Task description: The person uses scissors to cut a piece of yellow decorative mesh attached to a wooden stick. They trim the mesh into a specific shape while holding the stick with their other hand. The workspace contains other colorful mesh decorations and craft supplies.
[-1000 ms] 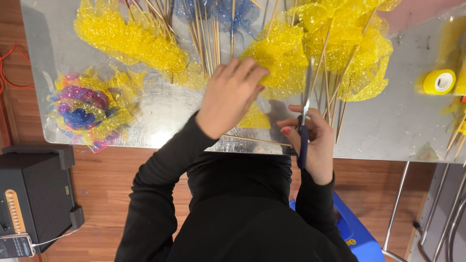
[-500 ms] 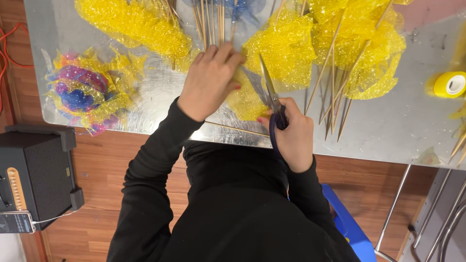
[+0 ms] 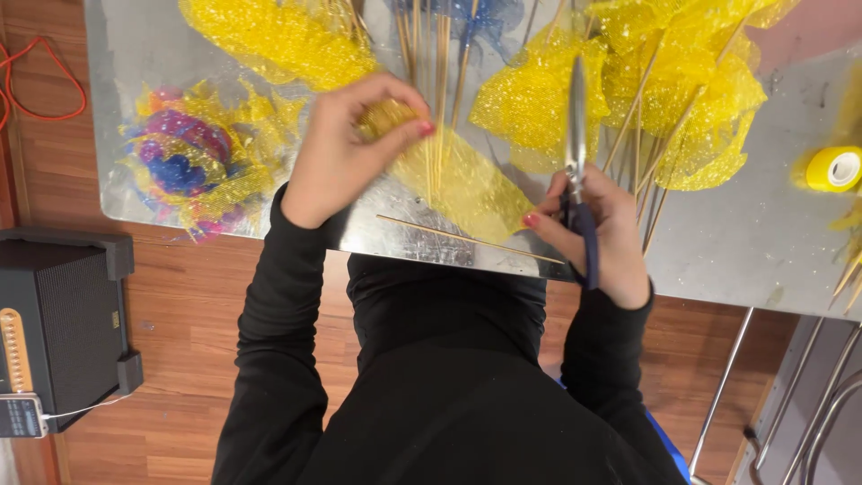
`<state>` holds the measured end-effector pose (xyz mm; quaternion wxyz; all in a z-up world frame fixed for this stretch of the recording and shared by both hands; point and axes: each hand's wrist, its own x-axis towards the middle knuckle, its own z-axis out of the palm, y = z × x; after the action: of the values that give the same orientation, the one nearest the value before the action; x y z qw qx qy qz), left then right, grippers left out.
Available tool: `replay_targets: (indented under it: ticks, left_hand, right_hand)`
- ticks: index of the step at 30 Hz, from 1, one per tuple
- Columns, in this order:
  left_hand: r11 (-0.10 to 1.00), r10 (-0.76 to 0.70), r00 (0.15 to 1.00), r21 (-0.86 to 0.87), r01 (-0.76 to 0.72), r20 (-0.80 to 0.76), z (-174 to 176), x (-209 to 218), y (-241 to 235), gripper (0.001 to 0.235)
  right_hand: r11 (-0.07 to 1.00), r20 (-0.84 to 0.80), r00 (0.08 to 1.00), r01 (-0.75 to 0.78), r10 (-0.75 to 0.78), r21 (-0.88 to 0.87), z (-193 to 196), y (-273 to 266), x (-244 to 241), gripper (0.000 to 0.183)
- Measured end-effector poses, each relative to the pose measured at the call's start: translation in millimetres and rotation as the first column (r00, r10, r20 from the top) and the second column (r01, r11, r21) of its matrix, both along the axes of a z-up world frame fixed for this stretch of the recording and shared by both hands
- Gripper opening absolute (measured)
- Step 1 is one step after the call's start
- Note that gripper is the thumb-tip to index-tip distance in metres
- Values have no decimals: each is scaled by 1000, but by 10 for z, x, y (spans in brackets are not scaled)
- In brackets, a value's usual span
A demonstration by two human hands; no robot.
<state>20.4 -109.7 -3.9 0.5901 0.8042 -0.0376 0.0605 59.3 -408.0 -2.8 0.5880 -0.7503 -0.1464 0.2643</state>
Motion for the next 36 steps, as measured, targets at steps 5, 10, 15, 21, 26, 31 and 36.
replay_targets:
  ticks: [5, 10, 15, 21, 26, 31, 36]
  left_hand:
    - [947, 254, 954, 157, -279, 160, -25, -113, 52, 23]
    - [683, 502, 759, 347, -642, 415, -60, -438, -260, 30]
    - [942, -212, 977, -269, 203, -6, 204, -672, -553, 95]
    - [651, 35, 992, -756, 67, 118, 283, -259, -516, 58]
    - [841, -1, 963, -521, 147, 269, 726, 52, -101, 48]
    - [983, -184, 932, 81, 166, 313, 1249, 72, 42, 17]
    - [804, -518, 850, 390, 448, 94, 1138, 229, 22, 43]
  right_hand:
    - [994, 125, 990, -68, 57, 83, 186, 132, 202, 26]
    - [955, 348, 917, -257, 193, 146, 524, 402, 479, 22]
    - [973, 368, 927, -143, 68, 179, 1032, 736, 460, 31]
    - [962, 496, 861, -219, 111, 164, 1083, 842, 322, 28]
    - [984, 406, 902, -174, 145, 35, 1076, 679, 274, 30]
    - [951, 373, 904, -276, 208, 138, 1070, 541, 490, 34]
    - [894, 326, 910, -352, 256, 279, 1078, 552, 645, 66]
